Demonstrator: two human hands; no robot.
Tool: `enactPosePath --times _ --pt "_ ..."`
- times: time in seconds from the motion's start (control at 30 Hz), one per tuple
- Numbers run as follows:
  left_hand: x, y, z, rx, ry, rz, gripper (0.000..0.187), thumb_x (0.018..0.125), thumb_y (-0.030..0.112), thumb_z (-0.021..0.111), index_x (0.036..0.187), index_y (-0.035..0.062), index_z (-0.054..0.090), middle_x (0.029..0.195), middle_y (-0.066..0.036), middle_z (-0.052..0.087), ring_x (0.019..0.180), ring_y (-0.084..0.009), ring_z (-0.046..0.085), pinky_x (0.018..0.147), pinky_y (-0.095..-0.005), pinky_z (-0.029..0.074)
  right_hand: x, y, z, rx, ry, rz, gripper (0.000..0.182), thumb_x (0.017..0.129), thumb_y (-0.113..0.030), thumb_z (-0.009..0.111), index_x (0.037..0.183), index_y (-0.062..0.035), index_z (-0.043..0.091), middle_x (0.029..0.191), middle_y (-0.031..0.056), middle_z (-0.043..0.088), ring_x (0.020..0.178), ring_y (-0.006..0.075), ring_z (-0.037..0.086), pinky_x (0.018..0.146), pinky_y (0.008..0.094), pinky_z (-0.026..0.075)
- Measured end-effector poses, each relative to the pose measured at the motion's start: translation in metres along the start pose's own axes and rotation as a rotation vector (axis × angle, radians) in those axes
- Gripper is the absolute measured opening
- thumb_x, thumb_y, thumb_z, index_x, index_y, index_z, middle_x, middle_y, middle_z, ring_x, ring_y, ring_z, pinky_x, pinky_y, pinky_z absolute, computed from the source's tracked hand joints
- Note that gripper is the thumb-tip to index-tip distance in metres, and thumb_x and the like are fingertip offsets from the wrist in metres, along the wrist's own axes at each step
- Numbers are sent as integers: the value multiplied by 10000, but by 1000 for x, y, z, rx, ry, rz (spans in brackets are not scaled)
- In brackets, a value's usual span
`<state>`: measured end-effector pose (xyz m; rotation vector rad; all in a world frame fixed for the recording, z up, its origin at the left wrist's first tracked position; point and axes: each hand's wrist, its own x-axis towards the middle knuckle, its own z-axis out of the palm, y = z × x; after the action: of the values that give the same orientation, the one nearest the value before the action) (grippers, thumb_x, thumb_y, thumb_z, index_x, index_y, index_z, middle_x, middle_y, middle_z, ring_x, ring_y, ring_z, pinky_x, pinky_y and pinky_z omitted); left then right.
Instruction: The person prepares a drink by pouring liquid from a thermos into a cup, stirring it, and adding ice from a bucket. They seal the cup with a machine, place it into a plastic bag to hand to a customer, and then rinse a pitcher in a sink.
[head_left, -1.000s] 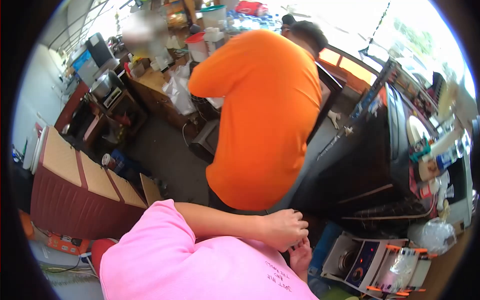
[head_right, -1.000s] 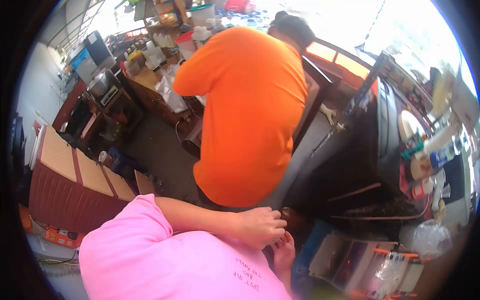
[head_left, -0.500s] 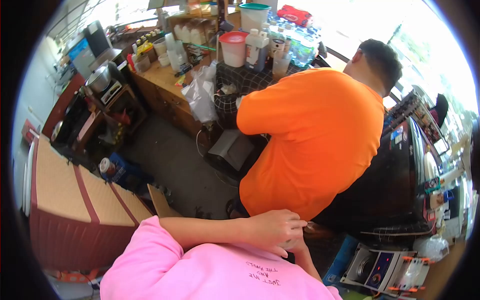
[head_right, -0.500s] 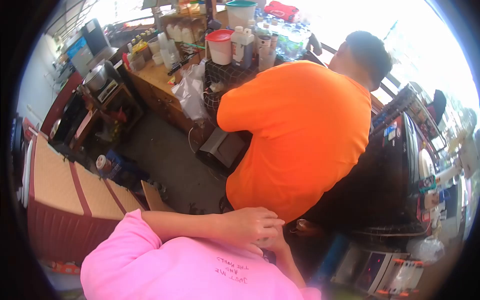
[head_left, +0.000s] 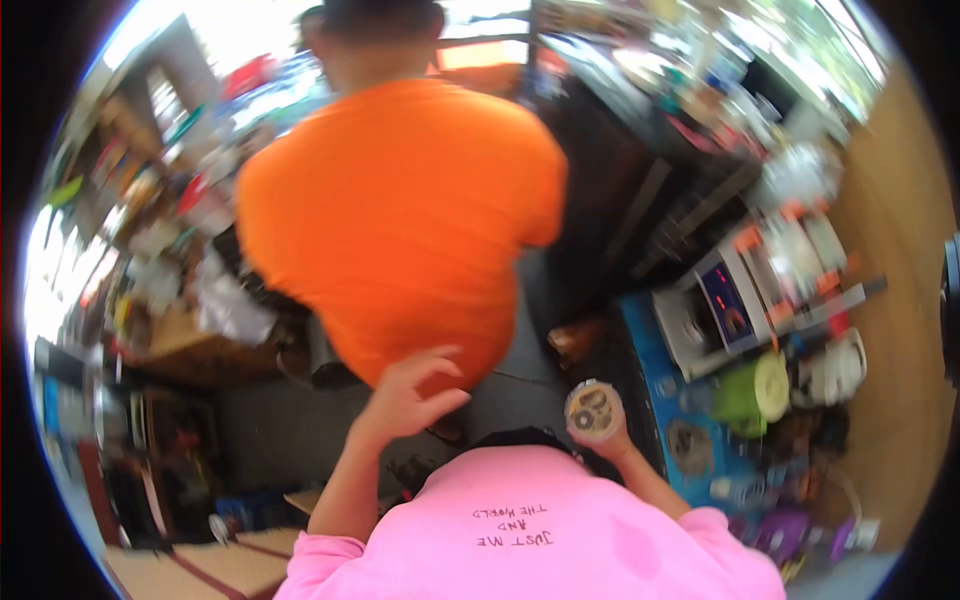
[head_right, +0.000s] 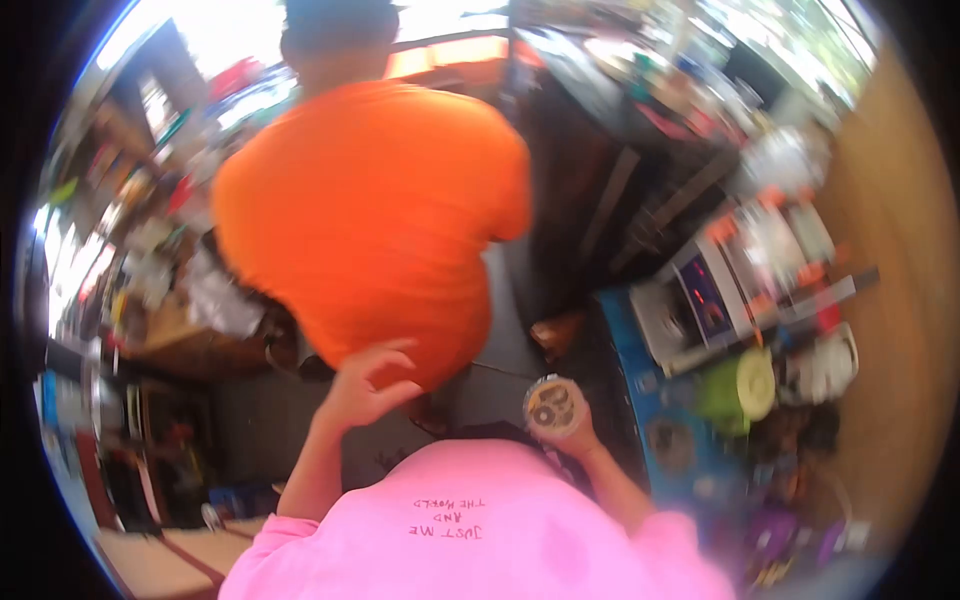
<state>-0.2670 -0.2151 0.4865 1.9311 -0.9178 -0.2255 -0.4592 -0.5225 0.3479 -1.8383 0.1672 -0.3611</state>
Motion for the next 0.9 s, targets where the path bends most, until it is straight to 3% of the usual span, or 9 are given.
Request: enactPosePath --times 0.17,0.23,0.37,0.47,0.53,0.63,0.67,0.77,0.9 --pt "32 -35 24 288 76 -29 239 825 149 785 980 7 672 1232 -215 683 1148 -345 654 990 -409 490 -99 73 -76 89 421 281 652 664 -75 878 1247 -50 587 1138 60 688 1069 159 651 946 338 525" --pt "38 -45 31 280 21 -122 226 843 123 762 994 -12 661 1232 -226 677 1139 -344 652 992 -404 489 -133 84 -94 107 611 325 632 689 -52 867 1253 -47 583 1140 45 678 1044 156 645 942 326 517" --pt "44 -47 54 279 -78 -83 214 853 94 745 1007 -24 654 1233 -224 675 1139 -332 650 981 -393 495 -183 124 -114 323 916 372 636 701 -57 878 1259 -42 574 1155 41 670 1039 159 642 946 322 511" --pt "50 -48 68 262 -124 -43 172 874 59 721 1002 -29 646 1222 -201 682 1082 -236 652 939 -330 494 -212 167 -128 202 1092 497 664 692 -78 898 1264 -33 565 1166 48 669 1055 162 638 946 321 508" --pt "53 -57 71 238 -204 -220 161 886 45 707 1010 -34 642 1236 -197 673 1103 -219 642 933 -310 499 -232 202 -137 187 1154 518 686 694 -99 908 1275 -22 552 1190 65 661 1082 180 632 956 327 500" --pt "47 -55 82 246 -285 -229 200 879 82 716 1031 -29 650 1251 -217 666 1148 -294 650 948 -361 514 -245 220 -152 48 1479 561 744 712 -118 909 1326 -11 503 1247 101 626 1150 210 609 1002 343 474" --pt "43 -53 86 249 -295 -231 200 879 82 716 1031 -29 650 1251 -217 666 1148 -294 650 948 -361 514 -248 222 -158 48 1484 571 744 712 -118 909 1326 -11 503 1247 101 626 1150 210 609 1002 343 474" --pt "29 -55 90 230 -335 -296 195 886 79 710 1044 -20 651 1270 -219 657 1152 -287 649 955 -359 516 -259 228 -177 66 1800 447 746 729 -117 905 1342 -5 494 1278 104 610 1180 225 599 1034 365 467" --pt "18 -69 90 195 -338 -313 205 890 86 712 1061 -8 650 1275 -208 654 1172 -273 638 982 -349 504 -278 250 -191 105 1920 372 750 723 -117 909 1344 9 508 1300 94 611 1171 223 609 1003 357 494"
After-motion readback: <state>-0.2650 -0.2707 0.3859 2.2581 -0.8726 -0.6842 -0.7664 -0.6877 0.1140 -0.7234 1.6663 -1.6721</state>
